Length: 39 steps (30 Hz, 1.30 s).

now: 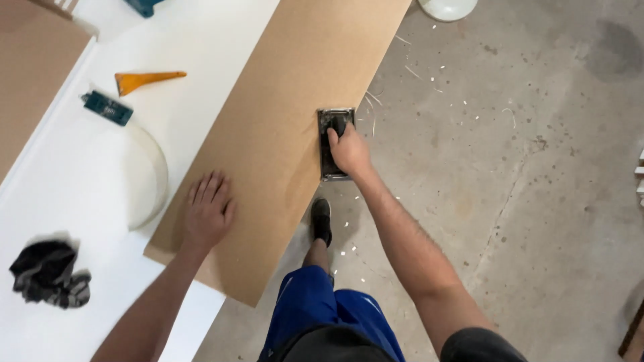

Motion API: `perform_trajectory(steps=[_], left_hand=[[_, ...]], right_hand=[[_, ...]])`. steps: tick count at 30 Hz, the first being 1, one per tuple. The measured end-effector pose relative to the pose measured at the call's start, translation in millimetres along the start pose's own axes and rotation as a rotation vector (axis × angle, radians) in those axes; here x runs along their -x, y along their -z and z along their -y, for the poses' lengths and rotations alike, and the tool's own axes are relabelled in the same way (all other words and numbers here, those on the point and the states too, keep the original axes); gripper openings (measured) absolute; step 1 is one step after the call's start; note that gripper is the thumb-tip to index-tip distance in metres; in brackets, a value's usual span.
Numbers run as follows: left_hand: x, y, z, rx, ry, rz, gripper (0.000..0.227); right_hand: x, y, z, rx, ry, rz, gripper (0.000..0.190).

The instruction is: Sanding the edges and surface of a wooden board and using an edge trimmer to finish the piece.

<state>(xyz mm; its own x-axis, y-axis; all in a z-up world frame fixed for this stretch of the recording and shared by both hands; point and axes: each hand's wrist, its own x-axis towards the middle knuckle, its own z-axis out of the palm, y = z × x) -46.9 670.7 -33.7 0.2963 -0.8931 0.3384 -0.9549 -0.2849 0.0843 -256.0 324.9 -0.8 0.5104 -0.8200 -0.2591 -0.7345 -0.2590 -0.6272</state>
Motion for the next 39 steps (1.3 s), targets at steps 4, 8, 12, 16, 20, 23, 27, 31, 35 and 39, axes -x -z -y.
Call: perform_trajectory(steps=[4,8,12,16,20,23,27,31,35,39], left_hand=[[3.5,24.2,-10.7,0.065,0.012,0.080,0.049],[5.6,28.9,-15.8,0.097,0.049,0.122,0.048],[10.6,28.7,-13.3,0.118,0.051,0.139,0.050],[17.3,32.7,-15.0,0.133,0.093,0.220,0.051],[19.4,23.0,-3.4,0.142,-0.035,0.053,0.053],[20.1,29.5,-5.1,0.130,-0.041,0.060,0.052],[22.8,26.2,-4.3,0.125,-0.061,0.018,0.052],[20.7,32.2,-6.7,0.117,-0.039,0.044,0.053],[19.5,31.8,-5.7,0.088,-0.079,-0.007,0.052],[14.6,38.3,-10.8,0.085,-0.071,0.041,0.058]], right_hand=[[121.5,-55.4,16.4,0.026,-0.046,0.069,0.052],[234.3,-91.9,55.2,0.113,-0.087,0.145,0.052],[336.7,-122.2,79.1,0.092,-0.063,0.177,0.048],[458.1,-172.3,87.3,-0.001,-0.030,0.300,0.044],[553.0,-222.7,76.7,-0.200,0.044,0.365,0.039],[546.0,-204.9,70.5,-0.425,-0.134,0.149,0.032],[494.5,-210.3,28.0,-0.852,-0.310,-0.035,0.026],[458.7,-221.1,15.3,-1.022,-0.234,-0.091,0.026],[443.1,-236.3,16.1,-0.883,-0.239,-0.048,0.027],[402.5,-211.7,14.6,-0.859,-0.273,-0.058,0.033]])
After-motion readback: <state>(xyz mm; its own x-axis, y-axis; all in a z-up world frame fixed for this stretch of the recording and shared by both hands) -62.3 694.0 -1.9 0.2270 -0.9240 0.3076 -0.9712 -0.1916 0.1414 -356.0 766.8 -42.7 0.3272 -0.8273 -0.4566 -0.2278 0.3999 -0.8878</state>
